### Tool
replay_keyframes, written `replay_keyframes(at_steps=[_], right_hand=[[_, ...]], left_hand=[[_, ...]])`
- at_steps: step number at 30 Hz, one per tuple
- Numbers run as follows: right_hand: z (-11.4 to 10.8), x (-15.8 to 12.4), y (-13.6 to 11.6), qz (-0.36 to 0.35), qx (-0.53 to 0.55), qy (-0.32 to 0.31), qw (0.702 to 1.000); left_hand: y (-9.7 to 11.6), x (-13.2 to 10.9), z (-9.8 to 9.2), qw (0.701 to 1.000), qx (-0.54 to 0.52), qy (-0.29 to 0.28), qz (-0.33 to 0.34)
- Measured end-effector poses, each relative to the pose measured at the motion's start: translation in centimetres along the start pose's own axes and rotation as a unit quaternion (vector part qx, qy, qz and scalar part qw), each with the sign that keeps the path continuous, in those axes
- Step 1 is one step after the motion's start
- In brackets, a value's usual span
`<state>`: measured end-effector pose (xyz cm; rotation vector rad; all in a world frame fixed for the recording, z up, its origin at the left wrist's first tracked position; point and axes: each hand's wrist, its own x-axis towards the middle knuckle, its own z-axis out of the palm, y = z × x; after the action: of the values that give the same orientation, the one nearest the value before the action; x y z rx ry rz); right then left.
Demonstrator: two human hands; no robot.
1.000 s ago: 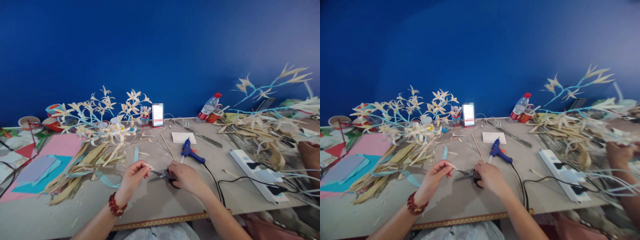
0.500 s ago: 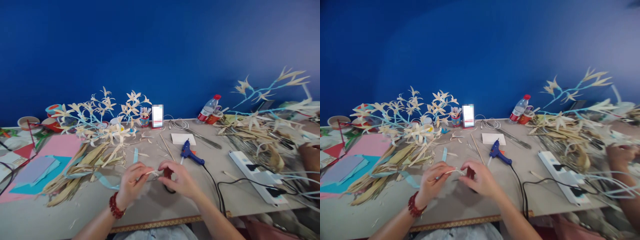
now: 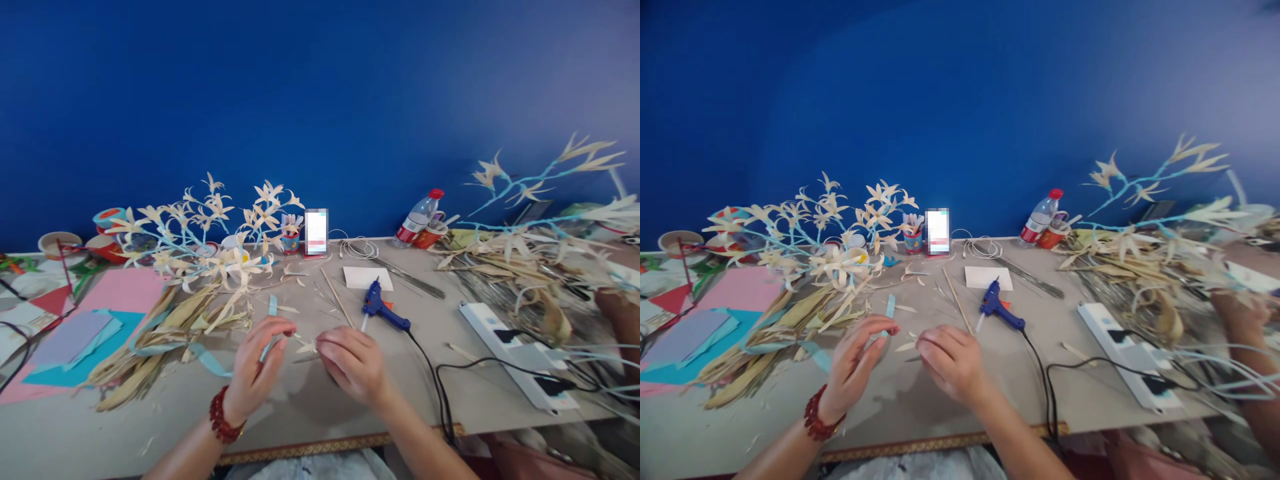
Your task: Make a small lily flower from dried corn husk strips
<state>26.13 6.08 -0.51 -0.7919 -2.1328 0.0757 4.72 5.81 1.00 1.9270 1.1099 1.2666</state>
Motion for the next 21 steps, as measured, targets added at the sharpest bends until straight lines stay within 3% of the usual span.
replay_keyframes(at_steps=[6, 10, 12, 15, 18, 21], right_hand=[[0.1, -0.1, 0.3, 0.025, 0.026, 0.005, 0.999], [0.0, 0.0, 0.5, 0.145, 0.097, 0.013, 0.985], [0.1, 0.0, 0.7, 0.25, 0.163, 0.003, 0.954], [0.3, 0.1, 1.0, 0.389, 0.303, -0.002, 0.87], [0.5, 0.3, 1.1, 0.443, 0.405, 0.019, 0.8], [0.5, 0.5, 1.1, 0.459, 0.451, 0.022, 0.765]], left_hand=[[-1.3, 0.0, 0.6, 0.993, 0.017, -0.003, -0.119], [-3.0, -0.2, 0.3, 0.987, 0.051, -0.019, -0.148], [-3.5, -0.4, -0.3, 0.988, 0.073, -0.029, -0.134], [-4.0, -0.8, -1.3, 0.989, 0.078, -0.05, -0.119], [-4.6, -1.1, -2.6, 0.985, 0.12, -0.026, -0.118], [-5.3, -1.1, -3.8, 0.969, 0.235, -0.039, -0.07]])
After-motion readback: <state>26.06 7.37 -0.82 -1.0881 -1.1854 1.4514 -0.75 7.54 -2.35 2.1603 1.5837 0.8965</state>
